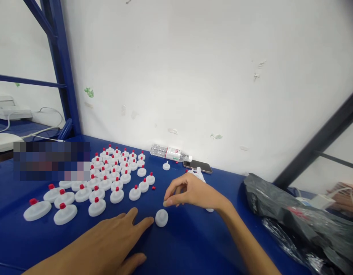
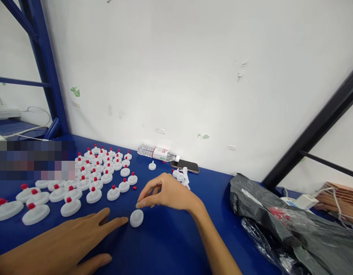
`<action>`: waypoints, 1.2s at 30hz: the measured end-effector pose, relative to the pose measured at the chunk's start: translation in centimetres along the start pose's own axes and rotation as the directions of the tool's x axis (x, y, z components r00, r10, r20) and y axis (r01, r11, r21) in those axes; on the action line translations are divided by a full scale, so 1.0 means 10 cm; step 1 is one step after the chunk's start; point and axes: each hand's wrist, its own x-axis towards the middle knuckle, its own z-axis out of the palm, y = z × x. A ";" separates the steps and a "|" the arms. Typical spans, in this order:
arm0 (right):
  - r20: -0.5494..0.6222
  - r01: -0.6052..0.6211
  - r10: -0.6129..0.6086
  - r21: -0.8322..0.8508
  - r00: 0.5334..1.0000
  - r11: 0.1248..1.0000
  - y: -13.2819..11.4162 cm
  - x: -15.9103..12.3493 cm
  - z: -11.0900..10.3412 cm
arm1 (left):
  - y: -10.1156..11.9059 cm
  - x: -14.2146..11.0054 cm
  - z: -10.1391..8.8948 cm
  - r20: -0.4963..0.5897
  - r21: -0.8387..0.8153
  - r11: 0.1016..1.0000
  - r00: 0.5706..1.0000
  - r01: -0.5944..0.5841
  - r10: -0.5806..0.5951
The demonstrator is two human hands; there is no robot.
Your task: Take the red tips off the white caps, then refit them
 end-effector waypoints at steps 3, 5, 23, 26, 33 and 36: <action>0.037 0.027 -0.025 -0.041 0.999 0.999 -0.01 0.00 0.02 | -0.06 0.00 0.07 -0.033 0.040 0.999 0.999 -0.028 0.029; 0.065 0.041 -0.037 -0.063 0.997 0.997 0.02 0.01 0.04 | -0.06 -0.02 0.10 -0.079 0.070 0.997 0.996 -0.042 0.048; 0.066 0.120 -0.109 -0.188 0.992 0.975 0.00 0.03 0.18 | -0.05 0.00 0.12 -0.041 0.143 0.986 0.995 -0.082 0.088; 0.035 0.133 -0.128 -0.270 0.991 0.954 -0.02 0.03 0.19 | -0.06 0.00 0.13 -0.056 0.141 0.987 0.995 -0.079 0.088; -0.181 0.038 -0.147 -0.500 0.972 0.865 0.12 0.11 0.14 | -0.08 0.01 0.14 -0.060 0.092 0.994 0.996 -0.055 0.060; -0.338 -0.051 -0.197 -0.603 0.920 0.796 0.31 0.20 0.14 | -0.09 0.01 0.12 -0.032 0.066 0.997 0.998 -0.044 0.046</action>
